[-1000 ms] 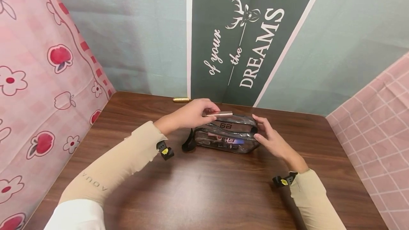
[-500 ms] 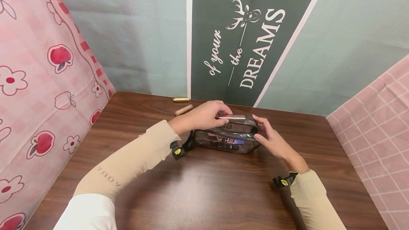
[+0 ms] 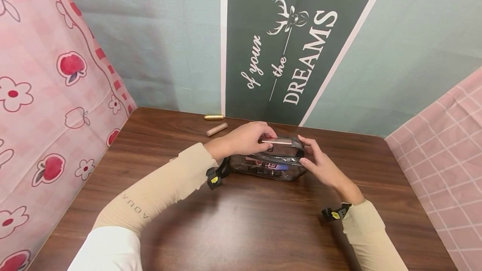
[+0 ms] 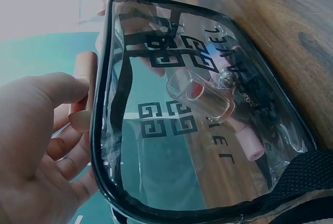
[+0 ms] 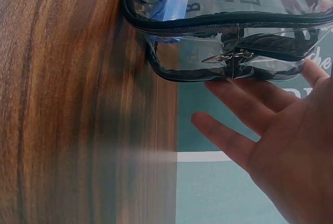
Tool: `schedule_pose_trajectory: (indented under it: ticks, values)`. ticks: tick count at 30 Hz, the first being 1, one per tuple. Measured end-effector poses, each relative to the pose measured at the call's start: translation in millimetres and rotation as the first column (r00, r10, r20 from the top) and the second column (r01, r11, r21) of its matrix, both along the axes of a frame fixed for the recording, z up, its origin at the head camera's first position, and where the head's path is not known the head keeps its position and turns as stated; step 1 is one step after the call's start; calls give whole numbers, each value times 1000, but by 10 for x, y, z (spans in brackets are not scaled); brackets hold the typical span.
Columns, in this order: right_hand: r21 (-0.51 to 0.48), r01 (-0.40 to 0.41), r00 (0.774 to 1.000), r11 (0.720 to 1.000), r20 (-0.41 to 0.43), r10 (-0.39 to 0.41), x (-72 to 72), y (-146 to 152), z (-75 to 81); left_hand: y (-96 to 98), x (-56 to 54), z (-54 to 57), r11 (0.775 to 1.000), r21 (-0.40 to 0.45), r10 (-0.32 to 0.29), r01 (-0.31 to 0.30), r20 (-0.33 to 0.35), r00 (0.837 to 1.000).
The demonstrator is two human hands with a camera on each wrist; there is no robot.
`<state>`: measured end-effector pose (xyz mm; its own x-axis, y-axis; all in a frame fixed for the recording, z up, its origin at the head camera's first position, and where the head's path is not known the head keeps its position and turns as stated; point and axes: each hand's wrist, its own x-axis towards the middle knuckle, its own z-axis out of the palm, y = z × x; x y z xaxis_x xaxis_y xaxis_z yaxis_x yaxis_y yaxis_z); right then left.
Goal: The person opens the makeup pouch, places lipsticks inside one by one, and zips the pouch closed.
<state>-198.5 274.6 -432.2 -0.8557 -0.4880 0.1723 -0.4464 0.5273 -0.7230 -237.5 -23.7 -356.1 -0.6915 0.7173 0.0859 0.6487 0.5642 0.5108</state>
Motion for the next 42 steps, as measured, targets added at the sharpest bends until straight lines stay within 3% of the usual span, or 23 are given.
schedule_pose_trajectory:
  ticks: [22,34,42]
  values:
    - [-1,-1,1000,1000,11,1,26,-12,8,6,10,-4,999,38,-8,7,31,999]
    - [-38,-22,1000,999,-22,21,36,-4,-20,-9,12,-14,999,46,-16,14,43,999]
    - [-91,-1,997,996,-77,-6,21,-29,-24,-27,19,-3,999,41,-18,16,35,999]
